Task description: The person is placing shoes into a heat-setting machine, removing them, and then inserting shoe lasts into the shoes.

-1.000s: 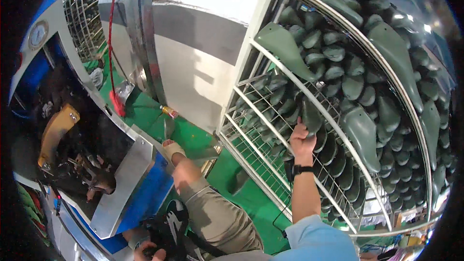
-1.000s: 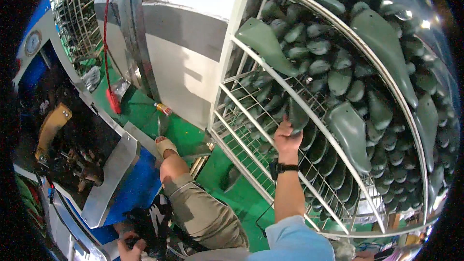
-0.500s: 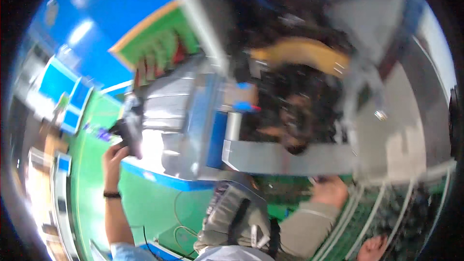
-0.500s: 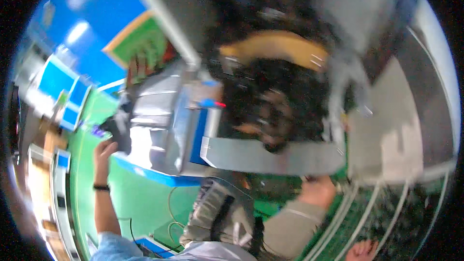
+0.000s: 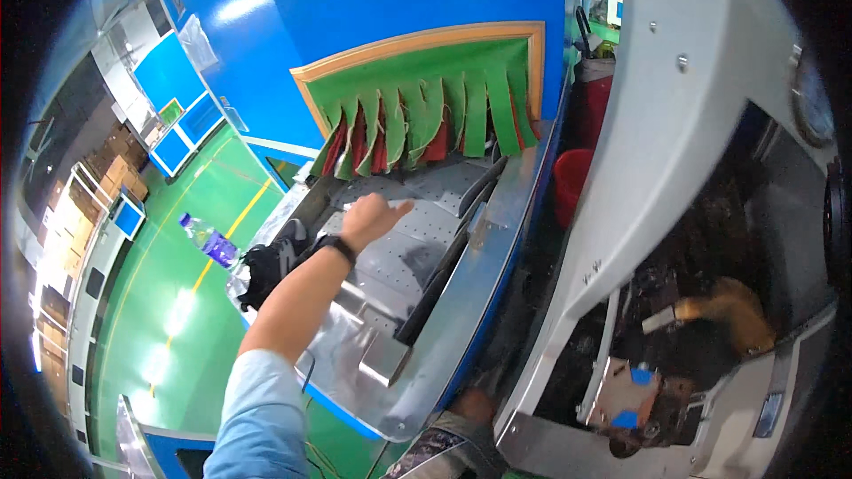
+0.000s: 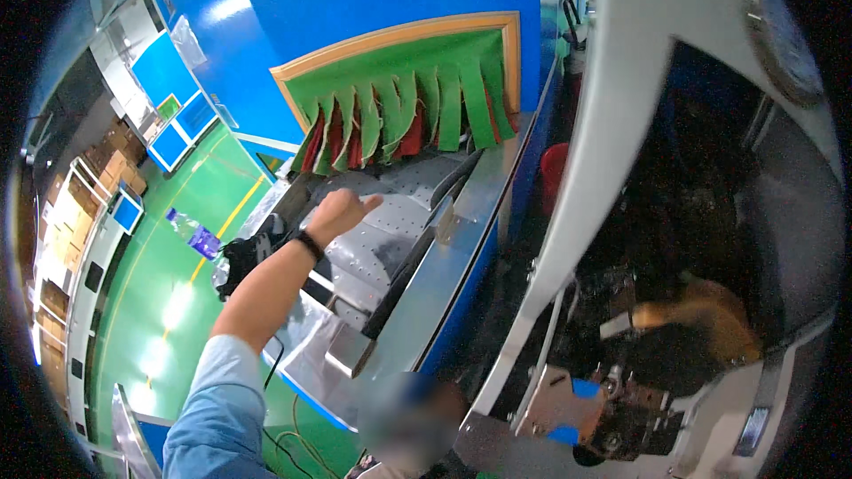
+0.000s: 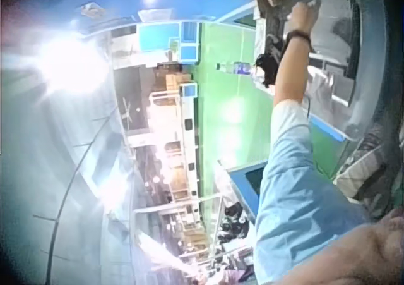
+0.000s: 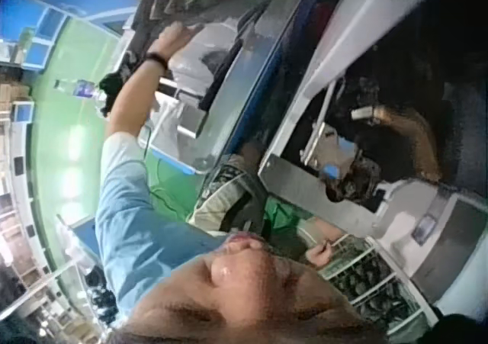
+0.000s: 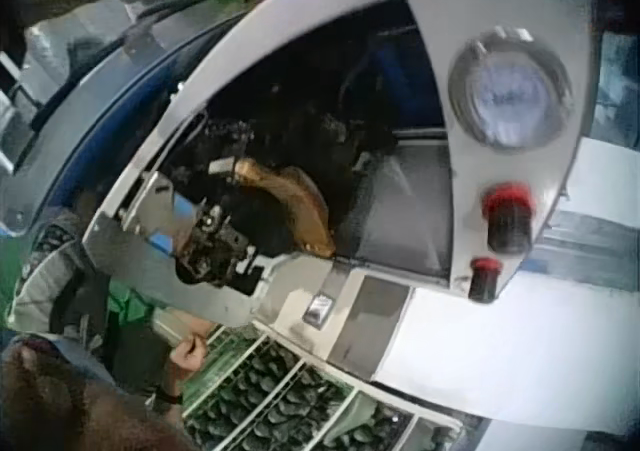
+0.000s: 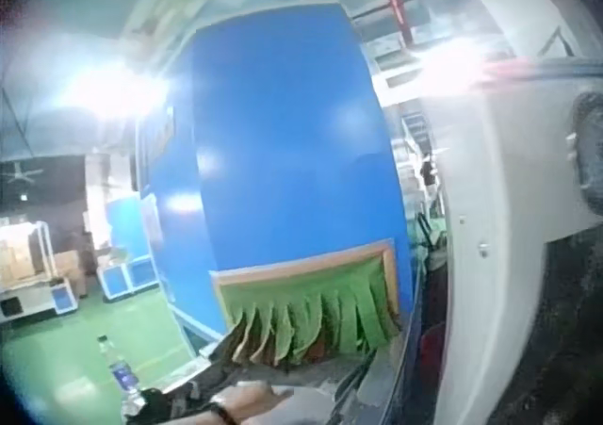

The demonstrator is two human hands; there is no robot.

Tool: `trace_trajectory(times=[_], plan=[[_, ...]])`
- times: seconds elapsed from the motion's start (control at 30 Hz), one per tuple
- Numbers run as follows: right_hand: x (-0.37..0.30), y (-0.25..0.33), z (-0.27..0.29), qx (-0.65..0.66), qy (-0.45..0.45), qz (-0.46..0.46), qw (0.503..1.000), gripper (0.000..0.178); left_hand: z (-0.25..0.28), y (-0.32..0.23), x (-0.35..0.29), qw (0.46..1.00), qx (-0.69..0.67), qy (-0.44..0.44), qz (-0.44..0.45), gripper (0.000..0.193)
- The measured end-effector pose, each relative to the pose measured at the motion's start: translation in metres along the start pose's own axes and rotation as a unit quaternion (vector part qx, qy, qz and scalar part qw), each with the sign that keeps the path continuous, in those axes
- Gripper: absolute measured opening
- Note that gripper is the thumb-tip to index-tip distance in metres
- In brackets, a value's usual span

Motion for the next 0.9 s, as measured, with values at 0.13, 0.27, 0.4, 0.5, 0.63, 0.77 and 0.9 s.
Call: trace_trajectory(times=[0.13,0.27,0.4,0.5,0.63,0.77,0.9], plan=[[0.012,-0.001,0.011,-0.021,-0.038,0.022,0.999,0.034,-0.071,-0.053,0.097,0.989,-0.106,-0.095,0.043,0.07],[0.012,0.029,0.01,0.027,0.088,0.002,0.996,0.03,-0.056,-0.004,0.125,0.97,-0.117,-0.196,0.088,0.052],[0.021,0.064,0.008,0.005,0.07,-0.044,0.997,0.031,-0.033,-0.019,0.091,0.968,-0.12,-0.204,0.08,0.037],[0.02,0.073,0.012,-0.064,0.081,-0.026,0.994,0.032,0.006,0.008,0.05,0.956,-0.213,-0.188,-0.075,0.035],[-0.004,0.093,0.007,0.094,0.131,0.031,0.986,0.027,0.053,0.012,-0.117,0.877,-0.423,-0.086,-0.21,0.03],[-0.021,0.213,0.033,0.406,0.28,0.099,0.864,0.04,0.037,0.029,-0.284,0.71,-0.686,0.101,-0.122,0.023],[-0.047,0.218,-0.006,0.355,0.291,0.155,0.875,0.065,-0.003,0.008,-0.394,0.516,-0.787,0.338,0.013,0.027]])
Point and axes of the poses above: each hand's wrist, its own x-axis towards the middle knuckle, its own z-axis out of the back of the hand, y = z × x, the point moved 1 cm from there along x, towards the middle knuckle, and after that the axes turned 3 degrees about y, right-handed, at the moved point
